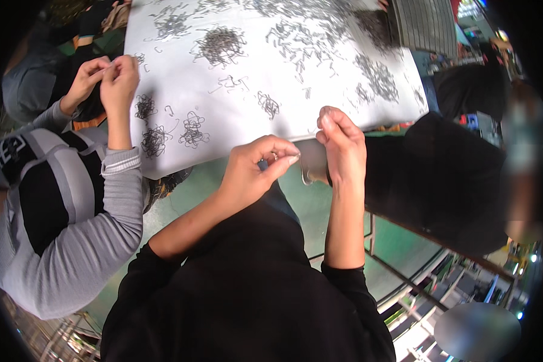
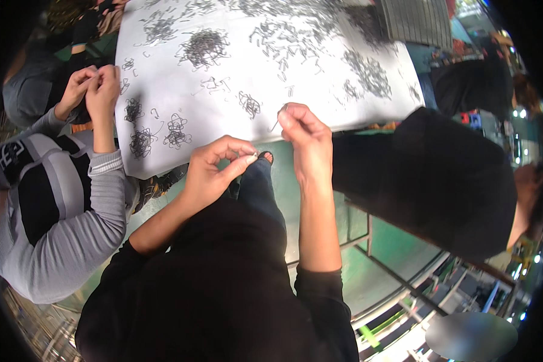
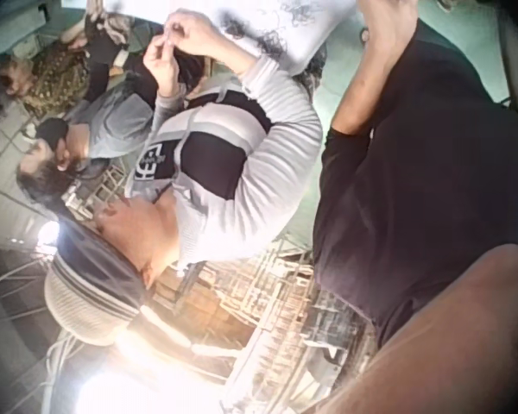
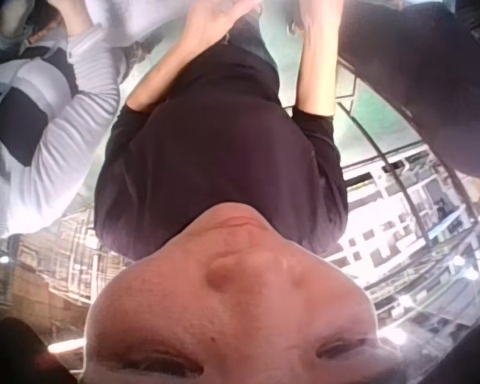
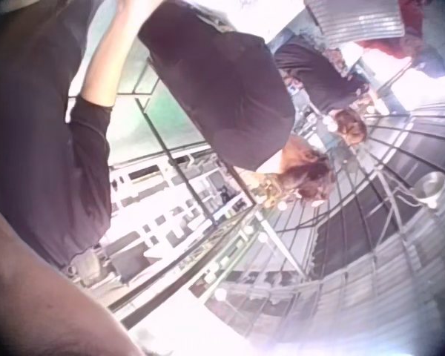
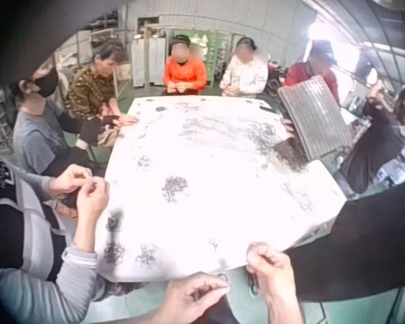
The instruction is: The person stands at a table with several others and repeatedly picks up small metal paperclips from a white surface, straightens them by hand, and places them into a nearby container. The task involves continuous manual handling of individual clips without using tools.
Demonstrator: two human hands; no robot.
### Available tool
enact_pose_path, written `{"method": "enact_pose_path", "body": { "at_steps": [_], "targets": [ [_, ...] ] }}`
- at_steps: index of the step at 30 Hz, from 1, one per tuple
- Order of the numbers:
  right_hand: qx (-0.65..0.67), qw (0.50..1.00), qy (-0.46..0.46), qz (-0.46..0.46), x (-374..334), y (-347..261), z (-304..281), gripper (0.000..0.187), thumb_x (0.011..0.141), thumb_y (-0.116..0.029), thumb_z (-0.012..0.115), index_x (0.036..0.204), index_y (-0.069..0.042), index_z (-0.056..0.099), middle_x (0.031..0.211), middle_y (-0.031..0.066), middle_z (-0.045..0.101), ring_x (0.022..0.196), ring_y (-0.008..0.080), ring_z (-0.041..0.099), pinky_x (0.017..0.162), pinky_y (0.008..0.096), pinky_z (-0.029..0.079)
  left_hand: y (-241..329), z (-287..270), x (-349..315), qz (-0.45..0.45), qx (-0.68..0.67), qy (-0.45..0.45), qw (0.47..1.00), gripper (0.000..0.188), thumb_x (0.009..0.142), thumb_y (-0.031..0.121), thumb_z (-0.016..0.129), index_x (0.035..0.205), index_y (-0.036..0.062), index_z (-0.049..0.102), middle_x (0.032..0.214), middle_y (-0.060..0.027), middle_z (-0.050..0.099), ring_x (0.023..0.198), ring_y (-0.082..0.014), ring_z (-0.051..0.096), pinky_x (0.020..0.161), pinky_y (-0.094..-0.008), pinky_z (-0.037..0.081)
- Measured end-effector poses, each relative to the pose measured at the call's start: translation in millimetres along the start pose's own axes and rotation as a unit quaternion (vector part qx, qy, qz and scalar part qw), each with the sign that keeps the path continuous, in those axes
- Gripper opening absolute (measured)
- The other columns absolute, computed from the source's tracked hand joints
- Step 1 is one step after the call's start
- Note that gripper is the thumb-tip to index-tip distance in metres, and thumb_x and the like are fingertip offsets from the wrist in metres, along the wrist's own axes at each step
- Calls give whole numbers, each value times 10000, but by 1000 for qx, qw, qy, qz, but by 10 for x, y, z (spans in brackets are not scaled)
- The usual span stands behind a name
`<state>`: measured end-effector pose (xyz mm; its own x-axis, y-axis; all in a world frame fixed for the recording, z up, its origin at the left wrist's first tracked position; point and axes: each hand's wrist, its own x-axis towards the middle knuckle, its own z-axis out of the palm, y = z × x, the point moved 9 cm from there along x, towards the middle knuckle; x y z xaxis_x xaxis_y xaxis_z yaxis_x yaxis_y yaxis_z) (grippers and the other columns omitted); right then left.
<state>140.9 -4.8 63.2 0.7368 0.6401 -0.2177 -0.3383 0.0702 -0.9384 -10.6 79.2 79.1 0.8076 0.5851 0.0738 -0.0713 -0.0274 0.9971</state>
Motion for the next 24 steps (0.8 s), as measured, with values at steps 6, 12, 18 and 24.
{"method": "enact_pose_path", "body": {
  "at_steps": [6,12,18,24],
  "targets": [
    [36,994,22,-102,-857,-280,-19,72,795,31,695,835,-18,661,982,37,573,767,104,560,634,239,435,48,298,-60,12,-8,-58,998,158,819,-26,653,967,27,662,885,-34,673,727,-77,601,649,-222,482],
    [13,974,147,-172,-1354,-408,-426,66,803,30,692,847,-8,661,992,33,555,863,96,553,724,232,455,245,716,-199,77,-20,-107,991,181,782,-20,691,946,55,682,807,-44,670,656,-109,591,583,-245,470],
    [-74,893,309,-319,-2182,-616,-935,88,801,-3,701,864,-29,645,988,38,541,857,98,544,703,223,453,514,1459,-504,163,-9,-205,965,181,762,-38,696,927,30,662,832,-60,676,674,-131,580,606,-240,459],
    [-23,873,389,-293,-3273,-681,-1317,61,868,-1,635,926,-14,623,982,61,606,756,110,599,607,215,479,815,2324,-1170,240,-53,-321,915,247,764,-48,684,991,29,624,862,-74,688,721,-148,610,607,-253,456]
  ]
}}
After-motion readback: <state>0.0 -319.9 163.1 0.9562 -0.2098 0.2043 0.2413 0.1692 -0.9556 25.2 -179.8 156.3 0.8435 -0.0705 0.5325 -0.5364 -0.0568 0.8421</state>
